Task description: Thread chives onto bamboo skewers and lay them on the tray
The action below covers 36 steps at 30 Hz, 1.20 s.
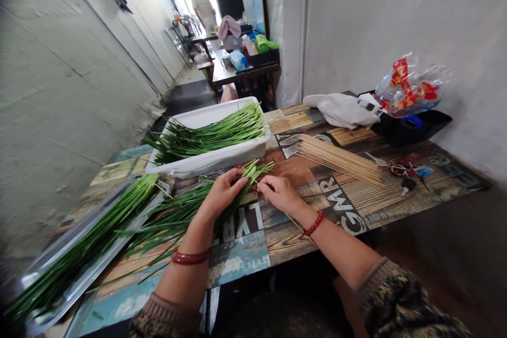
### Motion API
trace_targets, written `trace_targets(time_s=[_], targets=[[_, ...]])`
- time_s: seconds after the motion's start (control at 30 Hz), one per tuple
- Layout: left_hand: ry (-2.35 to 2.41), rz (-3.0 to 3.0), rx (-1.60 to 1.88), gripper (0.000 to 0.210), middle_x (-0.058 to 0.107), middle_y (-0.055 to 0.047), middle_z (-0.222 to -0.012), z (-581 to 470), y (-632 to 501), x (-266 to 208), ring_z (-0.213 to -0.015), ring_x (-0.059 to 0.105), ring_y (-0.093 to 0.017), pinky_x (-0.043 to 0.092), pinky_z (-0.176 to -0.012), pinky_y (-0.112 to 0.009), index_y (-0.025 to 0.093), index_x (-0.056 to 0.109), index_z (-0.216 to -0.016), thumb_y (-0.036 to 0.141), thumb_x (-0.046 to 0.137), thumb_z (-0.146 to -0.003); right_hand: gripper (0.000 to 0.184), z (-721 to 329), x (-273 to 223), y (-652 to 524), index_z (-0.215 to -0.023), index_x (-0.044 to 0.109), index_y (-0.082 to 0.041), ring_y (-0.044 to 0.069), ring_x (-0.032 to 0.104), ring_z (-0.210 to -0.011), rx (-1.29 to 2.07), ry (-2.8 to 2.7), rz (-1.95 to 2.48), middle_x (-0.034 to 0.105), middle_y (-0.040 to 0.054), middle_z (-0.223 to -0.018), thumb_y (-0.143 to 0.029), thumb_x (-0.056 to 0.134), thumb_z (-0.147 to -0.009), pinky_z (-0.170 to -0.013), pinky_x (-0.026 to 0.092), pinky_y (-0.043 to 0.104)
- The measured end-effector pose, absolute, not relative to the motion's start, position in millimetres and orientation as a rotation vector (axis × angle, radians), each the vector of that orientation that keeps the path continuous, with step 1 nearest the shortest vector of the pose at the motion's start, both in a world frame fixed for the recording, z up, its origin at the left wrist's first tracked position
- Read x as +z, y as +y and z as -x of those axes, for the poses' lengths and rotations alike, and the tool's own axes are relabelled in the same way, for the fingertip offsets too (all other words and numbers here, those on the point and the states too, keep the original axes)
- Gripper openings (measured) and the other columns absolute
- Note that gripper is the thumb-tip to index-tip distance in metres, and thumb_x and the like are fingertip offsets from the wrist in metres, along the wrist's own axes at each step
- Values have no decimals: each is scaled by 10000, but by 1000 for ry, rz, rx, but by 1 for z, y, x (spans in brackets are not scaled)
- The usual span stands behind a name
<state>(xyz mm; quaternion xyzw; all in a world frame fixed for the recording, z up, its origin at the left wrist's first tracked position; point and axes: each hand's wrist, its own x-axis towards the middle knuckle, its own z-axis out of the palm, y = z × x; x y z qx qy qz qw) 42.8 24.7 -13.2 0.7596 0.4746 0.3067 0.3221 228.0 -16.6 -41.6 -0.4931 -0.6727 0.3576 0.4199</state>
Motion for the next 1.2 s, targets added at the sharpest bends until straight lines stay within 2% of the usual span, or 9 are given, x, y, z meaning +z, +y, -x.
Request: trace_targets(time_s=[0.1, 0.3, 0.43, 0.57, 0.77, 0.97, 1.2], targets=[[1226, -2002, 790, 310, 708, -87, -978, -45, 25, -14, -860, 617, -190, 452, -790, -284, 126, 661, -1016, 358, 572, -831, 233, -227, -42, -17, -692, 596, -176, 85, 469, -457, 879, -1706, 1251, 541, -39, -504, -277, 481, -869, -487, 344, 194], [1216, -2049, 735, 300, 653, -23, -747, -49, 25, -14, -717, 551, -144, 402, -682, -236, 121, 671, -825, 356, 490, -869, 238, -228, -42, -19, -687, 584, -181, 90, 461, -438, 845, -1740, 1256, 515, -48, -476, -265, 463, -874, -497, 345, 205], [1167, -2043, 708, 322, 534, 16, -627, -50, 24, -13, -633, 456, -110, 352, -620, -219, 126, 608, -684, 359, 482, -867, 241, -227, -43, -20, -665, 569, -181, 101, 472, -466, 712, -1768, 1249, 515, -39, -483, -251, 469, -873, -521, 349, 218], [1125, -1979, 700, 344, 438, 33, -591, -51, 24, -14, -599, 385, -97, 314, -579, -216, 133, 548, -628, 376, 482, -862, 241, -226, -44, -20, -654, 559, -182, 104, 474, -479, 685, -1761, 1252, 518, -36, -486, -242, 473, -872, -514, 348, 216], [1077, -1913, 695, 349, 394, 37, -583, -53, 23, -16, -593, 350, -94, 297, -555, -212, 143, 505, -605, 395, 503, -847, 237, -226, -43, -21, -656, 570, -178, 103, 479, -488, 679, -1754, 1262, 516, -37, -479, -237, 480, -868, -518, 354, 212], [1035, -1896, 667, 344, 430, 36, -582, -56, 19, -14, -592, 372, -92, 313, -565, -211, 136, 518, -605, 386, 511, -842, 243, -227, -43, -19, -649, 577, -177, 97, 455, -452, 753, -1700, 1263, 503, -39, -458, -259, 488, -859, -488, 343, 209], [984, -1822, 647, 274, 588, -4, -691, -51, 19, -10, -652, 488, -115, 390, -624, -220, 114, 634, -739, 384, 614, -778, 238, -227, -39, -24, -662, 588, -181, 85, 460, -394, 870, -1661, 1298, 527, -38, -464, -299, 508, -853, -428, 340, 200]])
